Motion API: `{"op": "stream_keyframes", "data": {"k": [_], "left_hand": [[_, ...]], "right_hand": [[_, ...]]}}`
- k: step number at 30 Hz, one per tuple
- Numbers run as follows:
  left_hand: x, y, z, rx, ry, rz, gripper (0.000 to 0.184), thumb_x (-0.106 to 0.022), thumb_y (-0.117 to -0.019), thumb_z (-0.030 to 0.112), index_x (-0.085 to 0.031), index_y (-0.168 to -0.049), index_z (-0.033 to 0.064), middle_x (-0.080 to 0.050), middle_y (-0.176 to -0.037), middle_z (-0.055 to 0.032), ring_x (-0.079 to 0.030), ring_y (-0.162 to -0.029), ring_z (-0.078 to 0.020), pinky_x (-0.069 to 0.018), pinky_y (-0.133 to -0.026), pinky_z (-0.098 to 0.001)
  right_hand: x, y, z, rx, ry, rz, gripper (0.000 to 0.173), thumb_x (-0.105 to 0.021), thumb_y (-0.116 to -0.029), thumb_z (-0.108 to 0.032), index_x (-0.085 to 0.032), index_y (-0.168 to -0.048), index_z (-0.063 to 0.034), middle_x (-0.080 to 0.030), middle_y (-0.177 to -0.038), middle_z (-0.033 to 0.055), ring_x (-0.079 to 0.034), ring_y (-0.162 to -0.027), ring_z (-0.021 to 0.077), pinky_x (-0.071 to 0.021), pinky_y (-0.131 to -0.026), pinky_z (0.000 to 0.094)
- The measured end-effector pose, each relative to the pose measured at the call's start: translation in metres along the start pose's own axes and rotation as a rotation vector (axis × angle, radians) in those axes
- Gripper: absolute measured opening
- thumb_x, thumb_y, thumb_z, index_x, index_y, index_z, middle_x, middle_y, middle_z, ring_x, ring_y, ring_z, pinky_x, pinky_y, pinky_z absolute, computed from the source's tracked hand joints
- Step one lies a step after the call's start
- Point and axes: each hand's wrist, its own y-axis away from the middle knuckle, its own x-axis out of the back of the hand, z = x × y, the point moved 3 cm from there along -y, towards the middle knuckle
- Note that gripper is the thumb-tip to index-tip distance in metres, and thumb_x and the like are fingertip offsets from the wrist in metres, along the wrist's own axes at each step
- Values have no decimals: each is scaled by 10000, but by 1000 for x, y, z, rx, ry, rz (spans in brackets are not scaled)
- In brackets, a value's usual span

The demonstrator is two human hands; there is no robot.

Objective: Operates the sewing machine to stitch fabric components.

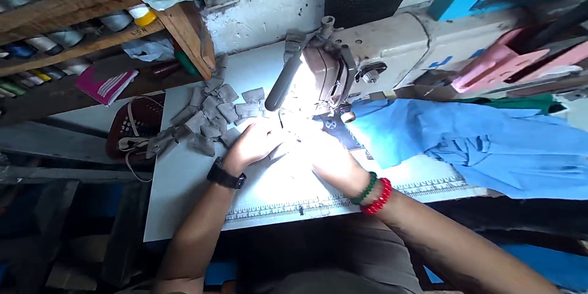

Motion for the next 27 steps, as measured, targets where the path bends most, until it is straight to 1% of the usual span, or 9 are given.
{"op": "stream_keyframes", "data": {"k": [5,7,9,11,13,17,19,24,27], "left_hand": [[-3,7,0,26,24,50,244,-685,-955,129,-616,-737,45,-597,-785,-71,-576,-730,-154,-484,-664,-343],[-2,10,-4,-7,75,79,205,-690,-952,131,-647,-766,58,-626,-841,-60,-601,-779,-140,-509,-691,-320],[-4,12,-3,-34,147,82,174,-683,-966,149,-684,-820,54,-649,-877,-48,-618,-810,-115,-530,-726,-295],[-15,13,4,-39,238,90,166,-681,-975,153,-703,-846,51,-641,-759,-19,-600,-676,-77,-522,-631,-260],[-22,12,11,-53,291,85,185,-680,-981,173,-692,-842,52,-620,-700,-7,-575,-610,-66,-501,-575,-248],[-23,15,19,-68,259,90,181,-686,-975,194,-703,-864,51,-633,-726,5,-585,-647,-47,-507,-622,-240],[-28,19,25,-115,299,111,125,-681,-971,144,-739,-919,47,-694,-812,-1,-651,-732,-41,-568,-697,-238],[-24,23,30,-202,370,178,44,-725,-918,50,-759,-944,39,-722,-891,-16,-677,-811,-53,-584,-756,-234],[-21,21,31,-87,390,26,115,-656,-986,132,-725,-1011,44,-697,-864,21,-632,-753,-3,-543,-709,-202]], "right_hand": [[-13,-11,-2,-15,6,-52,253,-581,-1003,-153,-713,-1145,9,-694,-1112,235,-672,-1049,413,-543,-853,586],[-3,-6,3,-74,-201,8,239,-601,-1004,-200,-697,-1149,-36,-683,-1097,154,-669,-1019,289,-558,-873,491],[8,-3,10,-125,-433,-17,193,-648,-984,-255,-703,-1077,-95,-672,-961,52,-646,-883,146,-556,-799,377],[10,3,15,-122,-550,-79,205,-668,-979,-314,-710,-973,-114,-628,-795,-23,-574,-721,46,-499,-683,260],[14,10,22,-127,-560,-73,242,-629,-1002,-341,-704,-977,-113,-622,-780,-32,-570,-705,31,-498,-681,249],[26,20,36,-179,-546,-56,189,-615,-997,-282,-670,-951,-107,-573,-728,-39,-528,-652,20,-462,-628,235],[26,19,35,-187,-610,-87,205,-666,-987,-314,-684,-958,-112,-564,-721,-60,-504,-639,-1,-440,-618,201],[22,19,41,-219,-698,-26,158,-694,-974,-285,-737,-1006,-137,-661,-802,-62,-565,-690,-7,-480,-657,198],[19,19,39,-235,-784,-65,136,-703,-969,-254,-736,-1005,-127,-659,-804,-66,-565,-695,-19,-470,-650,175]]}}
